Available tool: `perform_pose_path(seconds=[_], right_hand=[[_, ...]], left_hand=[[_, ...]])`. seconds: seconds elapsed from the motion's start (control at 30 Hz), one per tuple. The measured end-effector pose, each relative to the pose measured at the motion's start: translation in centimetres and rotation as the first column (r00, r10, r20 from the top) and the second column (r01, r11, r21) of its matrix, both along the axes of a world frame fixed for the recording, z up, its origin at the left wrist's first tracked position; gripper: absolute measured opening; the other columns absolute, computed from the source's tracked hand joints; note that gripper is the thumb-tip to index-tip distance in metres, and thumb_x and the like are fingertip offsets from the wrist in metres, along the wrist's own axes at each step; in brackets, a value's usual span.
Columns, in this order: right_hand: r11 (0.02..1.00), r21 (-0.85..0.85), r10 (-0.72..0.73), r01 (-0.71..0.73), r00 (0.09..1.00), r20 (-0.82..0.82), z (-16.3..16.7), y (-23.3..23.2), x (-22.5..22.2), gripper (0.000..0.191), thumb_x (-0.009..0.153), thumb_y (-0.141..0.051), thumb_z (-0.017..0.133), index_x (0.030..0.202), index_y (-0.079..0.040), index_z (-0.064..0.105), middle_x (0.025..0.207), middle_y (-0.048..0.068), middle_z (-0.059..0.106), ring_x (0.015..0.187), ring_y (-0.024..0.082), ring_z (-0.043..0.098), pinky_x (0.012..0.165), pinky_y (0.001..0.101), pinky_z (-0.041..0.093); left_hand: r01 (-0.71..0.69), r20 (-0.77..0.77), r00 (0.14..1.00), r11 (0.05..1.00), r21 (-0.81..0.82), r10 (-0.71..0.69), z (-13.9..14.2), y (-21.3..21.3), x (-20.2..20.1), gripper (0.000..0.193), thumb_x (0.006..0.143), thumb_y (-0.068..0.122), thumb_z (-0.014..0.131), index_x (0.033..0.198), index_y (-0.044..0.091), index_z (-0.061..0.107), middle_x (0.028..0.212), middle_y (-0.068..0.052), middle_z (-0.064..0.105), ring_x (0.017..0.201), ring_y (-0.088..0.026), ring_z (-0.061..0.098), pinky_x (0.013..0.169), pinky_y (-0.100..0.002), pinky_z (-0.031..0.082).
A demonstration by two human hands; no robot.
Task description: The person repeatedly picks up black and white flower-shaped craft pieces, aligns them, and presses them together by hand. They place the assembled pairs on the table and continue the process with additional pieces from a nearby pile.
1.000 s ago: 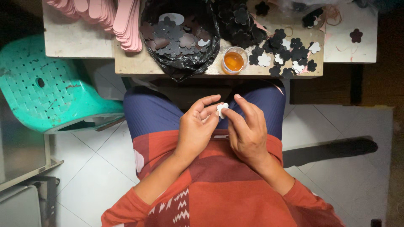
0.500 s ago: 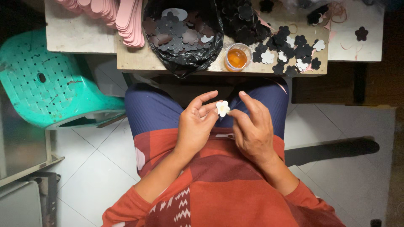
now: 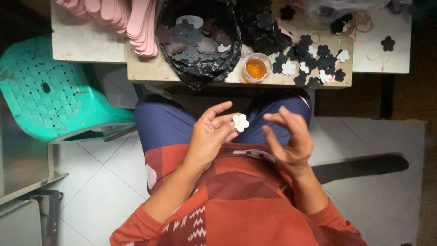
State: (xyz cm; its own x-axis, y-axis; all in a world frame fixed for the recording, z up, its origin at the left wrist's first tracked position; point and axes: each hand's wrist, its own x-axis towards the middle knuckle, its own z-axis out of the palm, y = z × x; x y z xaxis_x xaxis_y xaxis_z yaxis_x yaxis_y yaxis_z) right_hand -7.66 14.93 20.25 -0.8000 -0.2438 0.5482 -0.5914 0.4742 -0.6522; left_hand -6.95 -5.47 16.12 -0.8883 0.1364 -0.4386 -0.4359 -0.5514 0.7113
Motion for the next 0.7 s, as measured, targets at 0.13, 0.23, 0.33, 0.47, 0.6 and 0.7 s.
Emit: perform_pose_path(seconds=[0.13,0.23,0.33,0.47,0.6,0.7], right_hand=[[0.994,0.044,0.104,-0.102,0.994,-0.045,-1.0,-1.8,-0.8,0.069,0.084,0.014,0.079,0.144,-0.002,0.049,0.102,0.013,0.074,0.096,0.023,0.072,0.087,0.0303,0.058],[0.994,-0.062,0.094,-0.091,0.995,0.037,-1.4,-2.1,-0.8,0.069,0.085,0.014,0.079,0.145,-0.002,0.049,0.101,0.011,0.073,0.094,0.020,0.073,0.085,0.0300,0.060],[0.996,-0.057,0.063,-0.063,0.998,0.003,-1.8,-2.3,-0.8,0.071,0.083,0.012,0.081,0.144,-0.003,0.049,0.103,0.013,0.072,0.094,0.021,0.073,0.084,0.0307,0.059],[0.995,-0.042,0.087,-0.088,0.995,-0.041,-2.0,-2.3,-1.0,0.070,0.081,0.013,0.080,0.142,-0.004,0.051,0.101,0.012,0.073,0.093,0.022,0.072,0.085,0.0340,0.058],[0.997,-0.002,0.071,-0.072,0.991,-0.112,-2.2,-2.4,-1.4,0.067,0.080,0.013,0.082,0.138,-0.004,0.052,0.098,0.012,0.073,0.092,0.023,0.071,0.084,0.0342,0.059],[0.998,-0.004,0.069,-0.070,0.989,-0.132,-2.4,-2.5,-1.5,0.066,0.079,0.013,0.082,0.136,-0.003,0.053,0.097,0.012,0.073,0.092,0.024,0.071,0.083,0.0336,0.059]], left_hand=[[0.071,0.044,0.996,0.996,0.056,-0.073,0.4,-0.7,-0.1,0.052,0.095,0.002,0.062,0.145,0.006,0.049,0.124,-0.013,0.071,0.103,-0.013,0.070,0.081,-0.025,0.060],[0.084,0.076,0.993,0.995,0.061,-0.089,0.5,-0.9,-0.3,0.051,0.095,0.003,0.062,0.145,0.007,0.049,0.123,-0.012,0.072,0.102,-0.013,0.070,0.081,-0.025,0.060],[0.090,0.083,0.992,0.992,0.084,-0.097,0.3,-0.9,-0.3,0.053,0.094,0.002,0.062,0.145,0.007,0.049,0.122,-0.012,0.072,0.101,-0.013,0.070,0.080,-0.025,0.060],[0.100,0.113,0.988,0.991,0.090,-0.110,-0.2,-0.9,-0.6,0.053,0.094,0.003,0.062,0.145,0.007,0.049,0.120,-0.012,0.072,0.100,-0.013,0.071,0.081,-0.025,0.060],[0.114,0.122,0.985,0.989,0.098,-0.125,-0.7,-0.8,-0.9,0.054,0.094,0.002,0.063,0.145,0.007,0.050,0.119,-0.012,0.073,0.096,-0.013,0.070,0.079,-0.025,0.060],[0.113,0.141,0.982,0.987,0.116,-0.129,-1.1,-0.9,-1.0,0.053,0.094,0.002,0.063,0.145,0.007,0.050,0.119,-0.012,0.073,0.097,-0.013,0.071,0.080,-0.025,0.060]])
